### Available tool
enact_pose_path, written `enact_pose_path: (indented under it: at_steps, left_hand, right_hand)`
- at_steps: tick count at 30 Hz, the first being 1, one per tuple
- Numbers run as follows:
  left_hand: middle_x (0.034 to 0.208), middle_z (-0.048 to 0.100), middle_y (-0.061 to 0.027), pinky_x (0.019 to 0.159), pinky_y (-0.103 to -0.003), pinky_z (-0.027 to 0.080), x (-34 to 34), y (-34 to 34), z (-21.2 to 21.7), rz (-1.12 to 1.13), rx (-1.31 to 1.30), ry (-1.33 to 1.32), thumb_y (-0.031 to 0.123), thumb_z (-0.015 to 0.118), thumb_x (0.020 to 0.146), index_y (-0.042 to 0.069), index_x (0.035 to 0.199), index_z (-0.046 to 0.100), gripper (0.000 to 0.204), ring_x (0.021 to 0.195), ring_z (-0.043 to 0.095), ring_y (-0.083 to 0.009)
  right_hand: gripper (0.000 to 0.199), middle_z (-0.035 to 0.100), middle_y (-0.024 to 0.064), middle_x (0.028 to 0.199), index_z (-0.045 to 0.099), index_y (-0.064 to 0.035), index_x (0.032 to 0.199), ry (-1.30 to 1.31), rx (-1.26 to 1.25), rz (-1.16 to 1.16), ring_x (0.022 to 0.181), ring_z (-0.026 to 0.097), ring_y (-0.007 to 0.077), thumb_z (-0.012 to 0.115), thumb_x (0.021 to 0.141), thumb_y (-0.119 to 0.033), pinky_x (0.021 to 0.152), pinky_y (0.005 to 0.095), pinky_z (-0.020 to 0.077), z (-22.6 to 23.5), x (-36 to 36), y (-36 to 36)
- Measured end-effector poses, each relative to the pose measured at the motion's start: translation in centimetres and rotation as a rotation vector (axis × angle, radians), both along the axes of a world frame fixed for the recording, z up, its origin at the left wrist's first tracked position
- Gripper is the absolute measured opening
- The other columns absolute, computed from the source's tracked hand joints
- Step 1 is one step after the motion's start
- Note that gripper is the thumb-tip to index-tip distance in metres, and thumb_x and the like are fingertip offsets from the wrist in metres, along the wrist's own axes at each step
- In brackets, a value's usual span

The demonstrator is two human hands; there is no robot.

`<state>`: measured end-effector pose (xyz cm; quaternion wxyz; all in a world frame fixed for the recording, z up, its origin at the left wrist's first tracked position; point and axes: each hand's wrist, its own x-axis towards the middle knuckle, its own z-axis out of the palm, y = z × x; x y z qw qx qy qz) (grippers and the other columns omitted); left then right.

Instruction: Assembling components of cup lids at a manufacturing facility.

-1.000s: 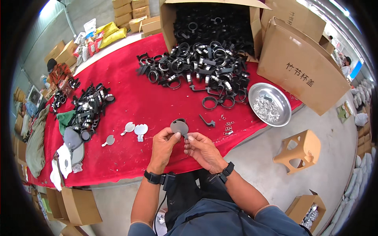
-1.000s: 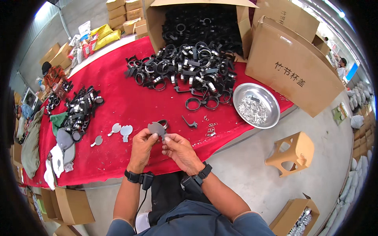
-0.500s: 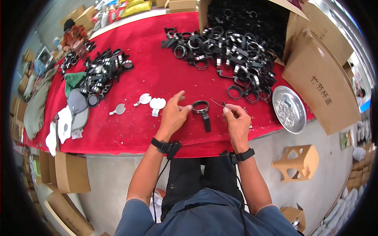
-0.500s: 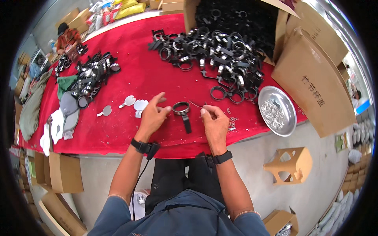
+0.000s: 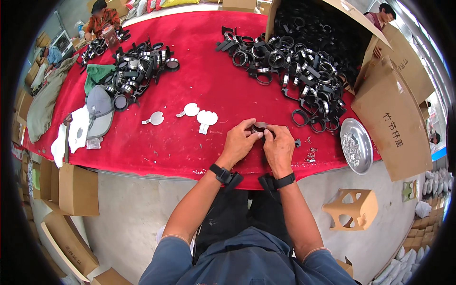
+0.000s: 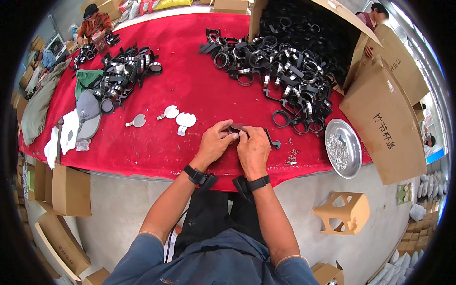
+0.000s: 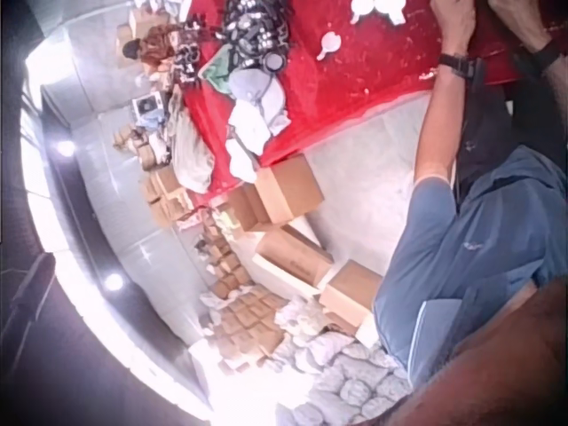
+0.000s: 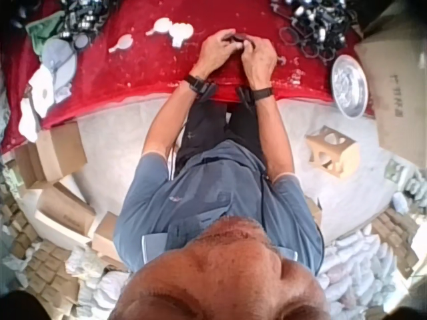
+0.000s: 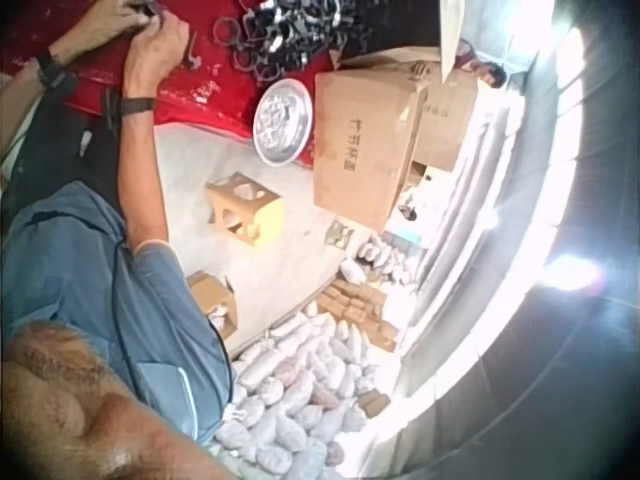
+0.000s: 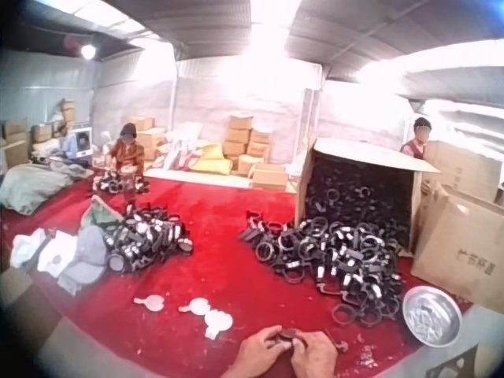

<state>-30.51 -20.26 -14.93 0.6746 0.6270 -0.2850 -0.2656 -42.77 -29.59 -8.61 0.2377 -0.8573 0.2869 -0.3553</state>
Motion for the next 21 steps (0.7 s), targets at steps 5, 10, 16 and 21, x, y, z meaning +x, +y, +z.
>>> enact_pose_path:
  at_steps: [5,10,16,21]
  left_hand:
    - [0.124,0.082,-0.0238,0.096,-0.034,0.063,-0.8,0.4,1.8,0.029,0.034,-0.036,0.015,0.086,0.099,-0.01,0.147,0.066,0.057,0.11,0.082,-0.0237]
    - [0.122,0.082,-0.0225,0.095,-0.035,0.064,-1.0,0.5,1.4,0.058,0.016,-0.081,0.016,0.086,0.099,-0.007,0.142,0.072,0.051,0.11,0.082,-0.0245]
    - [0.134,0.077,-0.022,0.099,-0.037,0.066,-1.4,0.5,1.0,0.027,-0.047,-0.104,0.01,0.085,0.099,-0.006,0.143,0.072,0.049,0.119,0.08,-0.027]
    - [0.138,0.075,-0.0211,0.102,-0.037,0.066,-1.4,0.7,1.7,0.03,-0.04,-0.154,0.006,0.083,0.1,-0.006,0.14,0.073,0.044,0.118,0.08,-0.028]
  right_hand:
    - [0.015,0.077,0.0189,0.104,0.083,0.0006,0.108,0.017,-0.05,-0.013,0.097,0.076,0.0397,0.078,0.097,-0.008,0.089,0.0476,0.0604,0.2,-0.6,0.1]
    - [0.016,0.077,0.0188,0.103,0.084,0.0004,0.109,0.044,-0.109,-0.005,0.096,0.077,0.0396,0.078,0.097,-0.008,0.088,0.0474,0.0607,0.3,-0.9,0.5]
    - [0.016,0.078,0.0189,0.104,0.084,0.0007,0.108,0.078,-0.08,-0.047,0.097,0.077,0.0396,0.078,0.096,-0.009,0.088,0.0472,0.0612,0.9,-1.4,1.0]
    - [0.014,0.078,0.0188,0.101,0.083,0.0002,0.106,0.035,-0.102,-0.027,0.097,0.076,0.0393,0.076,0.097,-0.009,0.088,0.0489,0.061,0.3,-1.5,0.9]
